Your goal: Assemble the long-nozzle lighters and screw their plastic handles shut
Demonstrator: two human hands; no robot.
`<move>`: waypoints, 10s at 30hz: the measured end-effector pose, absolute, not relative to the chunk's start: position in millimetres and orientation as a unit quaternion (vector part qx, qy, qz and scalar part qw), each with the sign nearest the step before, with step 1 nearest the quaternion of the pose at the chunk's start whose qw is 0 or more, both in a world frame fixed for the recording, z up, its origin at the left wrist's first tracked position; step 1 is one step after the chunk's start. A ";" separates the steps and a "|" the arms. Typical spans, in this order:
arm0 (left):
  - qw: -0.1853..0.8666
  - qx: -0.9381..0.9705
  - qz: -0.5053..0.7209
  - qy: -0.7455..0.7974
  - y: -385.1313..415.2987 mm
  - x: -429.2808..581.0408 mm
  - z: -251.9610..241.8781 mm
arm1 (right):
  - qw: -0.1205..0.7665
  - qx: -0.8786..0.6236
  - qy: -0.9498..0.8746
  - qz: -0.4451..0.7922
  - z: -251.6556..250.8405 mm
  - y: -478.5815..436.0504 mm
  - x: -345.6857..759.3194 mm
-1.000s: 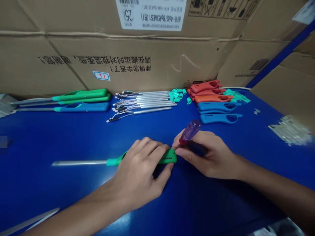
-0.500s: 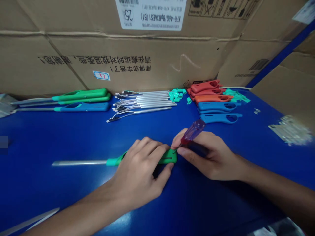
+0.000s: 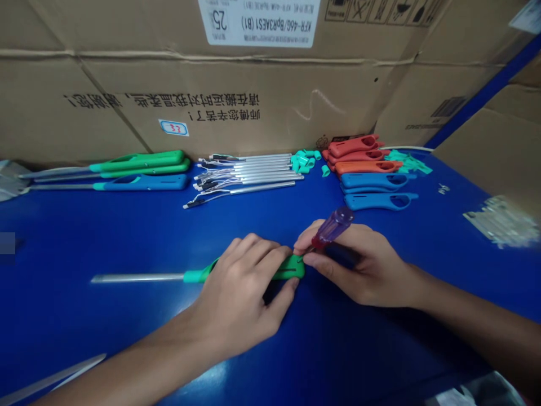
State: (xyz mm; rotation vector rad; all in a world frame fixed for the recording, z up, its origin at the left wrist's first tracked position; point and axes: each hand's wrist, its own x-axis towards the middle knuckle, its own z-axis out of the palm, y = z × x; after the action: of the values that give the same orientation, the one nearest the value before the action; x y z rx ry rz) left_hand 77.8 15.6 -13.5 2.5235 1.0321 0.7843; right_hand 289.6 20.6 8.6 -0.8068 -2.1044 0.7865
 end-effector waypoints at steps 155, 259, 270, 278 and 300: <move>0.147 0.881 0.262 0.365 13.7 77.0 -14.0 | 0.402 -0.347 -0.792 0.302 4.6 23.5 285.0; 0.154 0.877 0.246 0.383 11.8 77.5 -12.6 | 0.425 -0.352 -0.777 0.302 -3.7 15.6 280.1; 0.144 0.878 0.259 0.375 12.0 78.1 -13.1 | 0.460 -0.357 -0.758 0.294 -8.5 17.1 277.8; 0.144 0.881 0.254 0.372 13.4 77.0 -12.8 | 0.481 -0.390 -0.756 0.213 12.6 18.5 283.1; 0.069 0.906 0.195 0.368 11.4 69.4 4.3 | 0.470 -0.456 -0.726 0.207 11.6 21.3 288.0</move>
State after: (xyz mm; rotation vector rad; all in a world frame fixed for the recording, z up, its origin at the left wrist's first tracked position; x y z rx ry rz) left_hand 69.4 11.4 4.3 2.7291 1.1082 0.5880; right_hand 288.0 21.3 11.6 -1.1175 -1.7801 0.5083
